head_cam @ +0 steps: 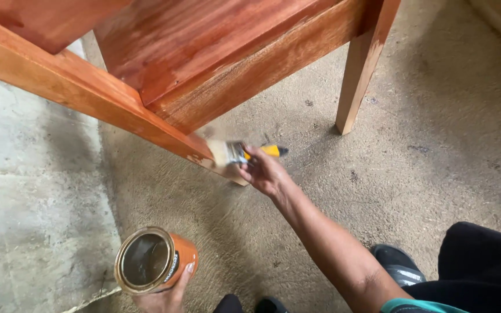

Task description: The person applies varnish or stain to a wooden chair using a paintbrush.

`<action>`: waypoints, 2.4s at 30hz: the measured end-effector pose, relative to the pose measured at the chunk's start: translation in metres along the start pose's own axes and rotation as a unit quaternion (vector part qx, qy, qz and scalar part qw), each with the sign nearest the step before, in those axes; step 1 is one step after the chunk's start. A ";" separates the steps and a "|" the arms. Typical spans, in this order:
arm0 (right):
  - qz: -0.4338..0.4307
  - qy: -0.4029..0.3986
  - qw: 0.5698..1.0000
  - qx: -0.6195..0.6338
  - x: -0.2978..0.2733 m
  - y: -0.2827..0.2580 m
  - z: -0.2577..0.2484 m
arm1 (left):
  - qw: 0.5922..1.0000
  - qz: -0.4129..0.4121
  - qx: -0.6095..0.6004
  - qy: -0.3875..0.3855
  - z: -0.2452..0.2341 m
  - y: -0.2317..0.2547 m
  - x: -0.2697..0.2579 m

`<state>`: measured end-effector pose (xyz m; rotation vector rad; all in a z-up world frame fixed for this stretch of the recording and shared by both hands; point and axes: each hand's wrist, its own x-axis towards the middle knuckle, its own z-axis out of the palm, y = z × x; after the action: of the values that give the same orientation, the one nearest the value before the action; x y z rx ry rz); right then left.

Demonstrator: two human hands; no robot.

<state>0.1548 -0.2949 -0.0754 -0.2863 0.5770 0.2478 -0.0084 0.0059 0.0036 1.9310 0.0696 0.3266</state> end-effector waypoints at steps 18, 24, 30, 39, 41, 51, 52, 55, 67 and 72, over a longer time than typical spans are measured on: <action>-0.283 -0.011 0.888 -0.363 -0.021 -0.016 0.001 | 1.000 -0.012 0.011 0.001 0.009 0.010 0.003; -0.045 -0.040 0.998 -0.027 0.014 -0.002 -0.039 | 0.999 0.016 0.018 -0.021 0.005 -0.005 0.005; -0.201 0.126 0.937 -0.255 0.022 0.005 -0.067 | 0.997 0.057 0.033 -0.030 0.002 -0.013 0.004; -0.350 -0.073 0.877 -0.320 -0.073 -0.029 0.064 | 0.999 0.036 0.023 -0.026 0.005 -0.007 0.007; -0.268 -0.112 0.939 -0.183 -0.044 -0.024 0.044 | 0.998 0.029 0.032 -0.034 0.001 -0.008 0.008; -0.175 0.103 0.950 -0.236 0.025 -0.002 -0.069 | 0.999 0.024 0.046 -0.003 0.002 -0.018 0.001; -0.174 0.103 0.950 -0.237 0.023 0.002 -0.065 | 0.999 0.023 0.045 -0.002 0.002 -0.016 0.001; -0.233 0.172 0.868 -0.403 0.014 0.007 -0.053 | 0.999 0.008 0.052 0.015 0.007 -0.009 0.002; -0.252 0.055 0.898 -0.357 0.017 -0.010 -0.051 | 0.997 0.004 0.060 -0.052 -0.005 -0.036 0.008; -0.225 -0.012 0.925 -0.307 0.018 -0.019 -0.050 | 0.993 0.030 0.101 -0.052 -0.014 -0.046 0.001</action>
<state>0.1506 -0.3261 -0.1217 -1.0103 0.3802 -0.0234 -0.0061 0.0364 -0.0339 2.1502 -0.0255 0.2663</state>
